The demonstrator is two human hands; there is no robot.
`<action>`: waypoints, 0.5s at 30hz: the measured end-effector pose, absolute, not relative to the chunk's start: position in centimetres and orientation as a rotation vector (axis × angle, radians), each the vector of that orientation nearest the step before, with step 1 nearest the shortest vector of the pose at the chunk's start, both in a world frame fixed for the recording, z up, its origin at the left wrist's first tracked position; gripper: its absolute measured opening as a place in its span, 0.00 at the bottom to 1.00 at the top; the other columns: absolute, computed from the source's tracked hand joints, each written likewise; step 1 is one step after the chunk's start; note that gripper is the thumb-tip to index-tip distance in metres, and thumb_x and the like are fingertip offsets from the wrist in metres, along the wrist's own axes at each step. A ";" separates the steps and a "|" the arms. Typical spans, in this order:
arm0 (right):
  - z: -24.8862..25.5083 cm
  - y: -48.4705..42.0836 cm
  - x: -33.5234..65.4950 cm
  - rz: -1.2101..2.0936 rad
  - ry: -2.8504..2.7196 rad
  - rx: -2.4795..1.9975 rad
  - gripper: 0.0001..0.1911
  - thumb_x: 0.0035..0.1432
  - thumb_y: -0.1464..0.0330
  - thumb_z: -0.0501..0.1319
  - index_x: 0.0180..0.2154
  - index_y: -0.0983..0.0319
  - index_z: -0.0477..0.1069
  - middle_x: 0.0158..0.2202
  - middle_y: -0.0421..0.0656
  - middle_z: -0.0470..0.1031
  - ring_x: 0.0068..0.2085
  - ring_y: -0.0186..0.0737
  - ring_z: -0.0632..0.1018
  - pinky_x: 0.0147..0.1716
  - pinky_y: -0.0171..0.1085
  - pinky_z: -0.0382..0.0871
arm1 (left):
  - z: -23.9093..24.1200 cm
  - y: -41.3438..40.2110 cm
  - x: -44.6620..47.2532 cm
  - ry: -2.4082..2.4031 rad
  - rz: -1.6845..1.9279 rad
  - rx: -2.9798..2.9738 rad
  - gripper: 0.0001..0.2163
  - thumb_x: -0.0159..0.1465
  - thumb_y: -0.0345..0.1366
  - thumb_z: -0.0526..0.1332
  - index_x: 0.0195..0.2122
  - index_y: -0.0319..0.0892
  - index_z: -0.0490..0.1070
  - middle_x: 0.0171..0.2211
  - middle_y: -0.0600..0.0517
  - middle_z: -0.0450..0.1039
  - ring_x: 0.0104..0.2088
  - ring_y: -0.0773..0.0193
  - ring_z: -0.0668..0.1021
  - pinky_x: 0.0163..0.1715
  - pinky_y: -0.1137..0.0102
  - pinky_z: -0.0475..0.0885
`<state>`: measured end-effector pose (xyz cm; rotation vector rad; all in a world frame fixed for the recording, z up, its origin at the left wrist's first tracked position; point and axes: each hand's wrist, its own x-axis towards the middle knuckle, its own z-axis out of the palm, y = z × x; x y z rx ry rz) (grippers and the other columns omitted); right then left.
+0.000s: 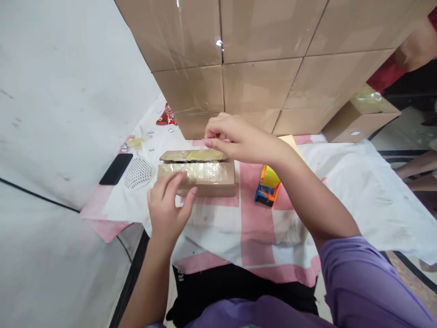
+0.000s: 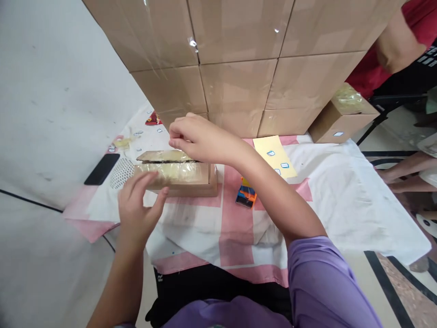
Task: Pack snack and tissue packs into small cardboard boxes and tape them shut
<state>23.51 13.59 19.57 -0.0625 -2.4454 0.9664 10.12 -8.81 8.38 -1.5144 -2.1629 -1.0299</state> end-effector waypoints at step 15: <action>14.6 13.8 17.1 0.558 -2.972 -0.344 0.10 0.68 0.68 0.60 0.32 0.61 0.69 0.46 0.49 0.72 0.53 0.51 0.68 0.53 0.47 0.59 | 7.9 -7.0 7.5 -2.230 -0.510 -1.764 0.26 0.74 0.53 0.55 0.70 0.55 0.64 0.72 0.42 0.62 0.72 0.43 0.65 0.71 0.42 0.39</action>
